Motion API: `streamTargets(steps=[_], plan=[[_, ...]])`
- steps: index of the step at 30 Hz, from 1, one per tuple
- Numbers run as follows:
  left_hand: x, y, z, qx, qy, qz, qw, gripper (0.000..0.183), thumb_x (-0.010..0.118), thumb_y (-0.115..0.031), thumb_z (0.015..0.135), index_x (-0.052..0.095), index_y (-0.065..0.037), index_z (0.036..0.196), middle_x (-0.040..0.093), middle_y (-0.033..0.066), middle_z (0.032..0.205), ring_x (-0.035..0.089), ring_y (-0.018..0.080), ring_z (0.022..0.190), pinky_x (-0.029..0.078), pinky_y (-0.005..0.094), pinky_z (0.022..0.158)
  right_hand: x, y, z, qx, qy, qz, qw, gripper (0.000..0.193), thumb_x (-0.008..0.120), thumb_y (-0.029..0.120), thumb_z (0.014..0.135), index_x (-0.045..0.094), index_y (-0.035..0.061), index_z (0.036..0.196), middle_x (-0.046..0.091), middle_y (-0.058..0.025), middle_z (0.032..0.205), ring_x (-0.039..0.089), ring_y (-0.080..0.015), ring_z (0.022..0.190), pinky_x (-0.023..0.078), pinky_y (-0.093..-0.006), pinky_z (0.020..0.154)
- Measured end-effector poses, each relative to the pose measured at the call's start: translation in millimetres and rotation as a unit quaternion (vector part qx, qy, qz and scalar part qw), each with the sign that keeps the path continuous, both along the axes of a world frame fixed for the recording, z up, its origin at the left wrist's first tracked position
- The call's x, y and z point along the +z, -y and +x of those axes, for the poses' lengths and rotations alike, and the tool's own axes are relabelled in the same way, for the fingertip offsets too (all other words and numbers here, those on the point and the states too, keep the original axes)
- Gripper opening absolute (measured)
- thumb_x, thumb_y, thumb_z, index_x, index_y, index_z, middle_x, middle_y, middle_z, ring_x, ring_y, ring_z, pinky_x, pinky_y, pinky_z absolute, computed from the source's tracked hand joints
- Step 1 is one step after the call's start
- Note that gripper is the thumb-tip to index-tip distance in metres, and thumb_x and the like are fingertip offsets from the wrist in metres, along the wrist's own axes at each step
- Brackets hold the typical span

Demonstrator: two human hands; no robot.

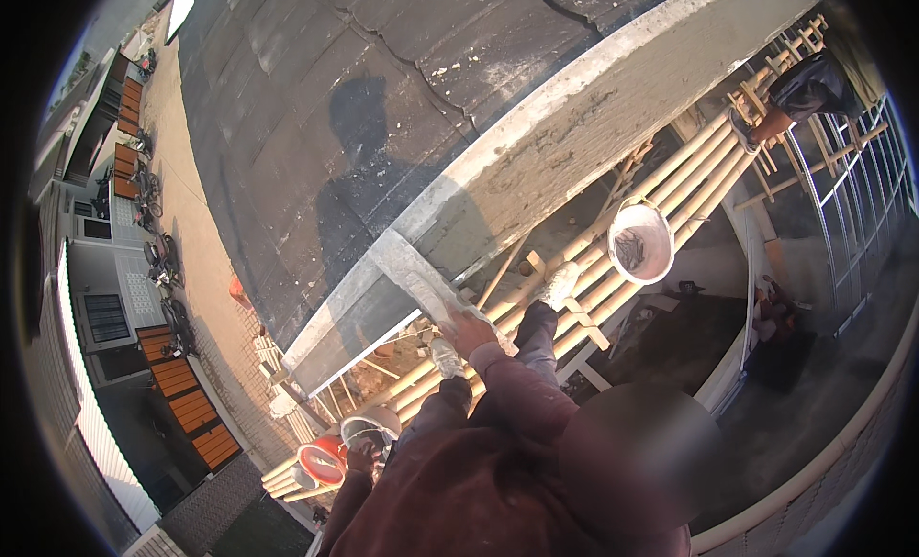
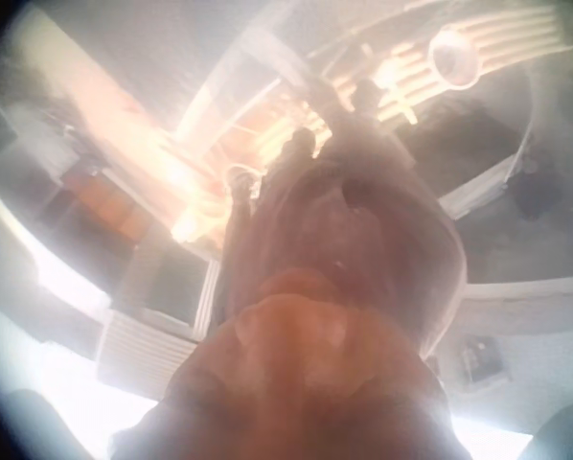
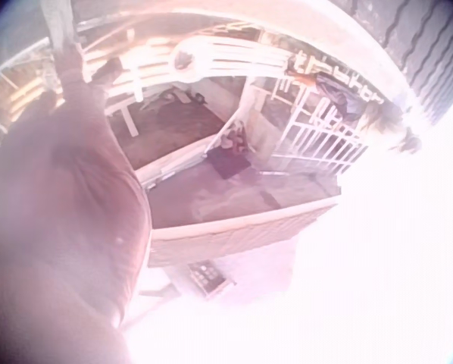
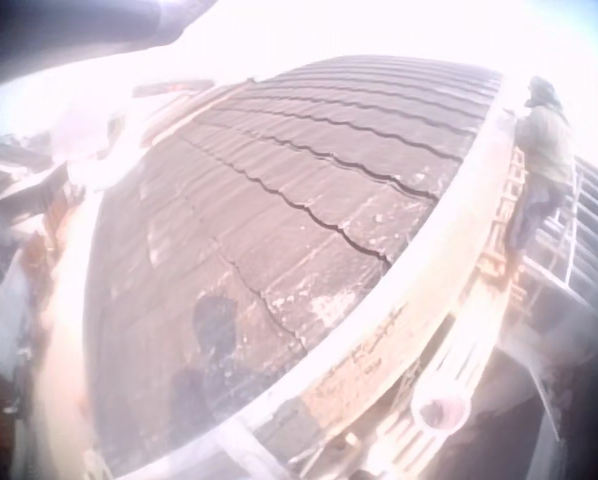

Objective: The person applies mortar to the edge of a tiled roof using a wooden trowel and smooths the surface by hand while standing on scaffolding.

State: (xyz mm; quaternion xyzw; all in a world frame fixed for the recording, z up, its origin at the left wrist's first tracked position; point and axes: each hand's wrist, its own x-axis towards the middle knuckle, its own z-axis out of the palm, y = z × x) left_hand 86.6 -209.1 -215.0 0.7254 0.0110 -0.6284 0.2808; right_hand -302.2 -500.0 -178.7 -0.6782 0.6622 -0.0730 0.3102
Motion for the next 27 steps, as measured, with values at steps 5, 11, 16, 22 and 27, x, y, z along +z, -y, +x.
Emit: streamTargets(steps=[5,11,16,22,27], plan=[[-30,-2,27,-0.218,0.124,-0.065,0.966,0.026,0.051,-0.022,0.101,0.063,-0.01,0.12,0.068,0.0117,0.117,0.066,0.0288,0.097,0.054,0.0404,0.079,9,18,-21,-0.079,0.027,-0.056,0.995,0.062,0.061,0.043,0.098,0.047,0.0098,0.149,0.067,-0.0255,0.115,0.066,-0.0438,0.103,0.054,-0.051,0.088],[-1,37,-7,-0.169,0.105,-0.046,0.979,0.022,0.057,-0.022,0.104,0.061,-0.004,0.117,0.071,0.0102,0.099,0.072,0.02,0.076,0.053,0.03,0.052,7,-2,-6,0.052,-0.022,0.061,0.997,0.07,0.053,0.053,0.1,0.035,0.0176,0.157,0.062,-0.0243,0.129,0.065,-0.0435,0.111,0.054,-0.0501,0.094],[-24,18,16,-0.198,0.128,-0.086,0.968,0.025,0.064,-0.025,0.101,0.065,-0.001,0.109,0.072,0.009,0.091,0.071,0.0171,0.068,0.055,0.0319,0.052,40,34,-56,-0.053,-0.035,-0.023,0.998,0.065,0.058,0.049,0.098,0.041,0.0217,0.155,0.065,-0.0232,0.121,0.067,-0.0442,0.102,0.056,-0.0516,0.087],[-9,74,-22,-0.267,0.119,-0.103,0.951,0.023,0.065,-0.023,0.1,0.066,-0.002,0.109,0.071,0.0101,0.095,0.072,0.02,0.085,0.056,0.0301,0.065,106,93,-167,-0.211,-0.093,-0.165,0.959,0.059,0.065,0.042,0.096,0.051,0.0147,0.146,0.066,-0.0277,0.119,0.068,-0.0444,0.1,0.055,-0.0525,0.086],[-16,135,-59,-0.34,0.187,-0.253,0.886,0.015,0.065,-0.016,0.098,0.067,-0.004,0.105,0.07,0.0081,0.097,0.07,0.0205,0.082,0.057,0.0328,0.063,128,91,-185,-0.186,-0.03,-0.203,0.961,0.068,0.068,0.041,0.095,0.042,0.0126,0.152,0.066,-0.0296,0.119,0.067,-0.0466,0.105,0.054,-0.0509,0.091]])
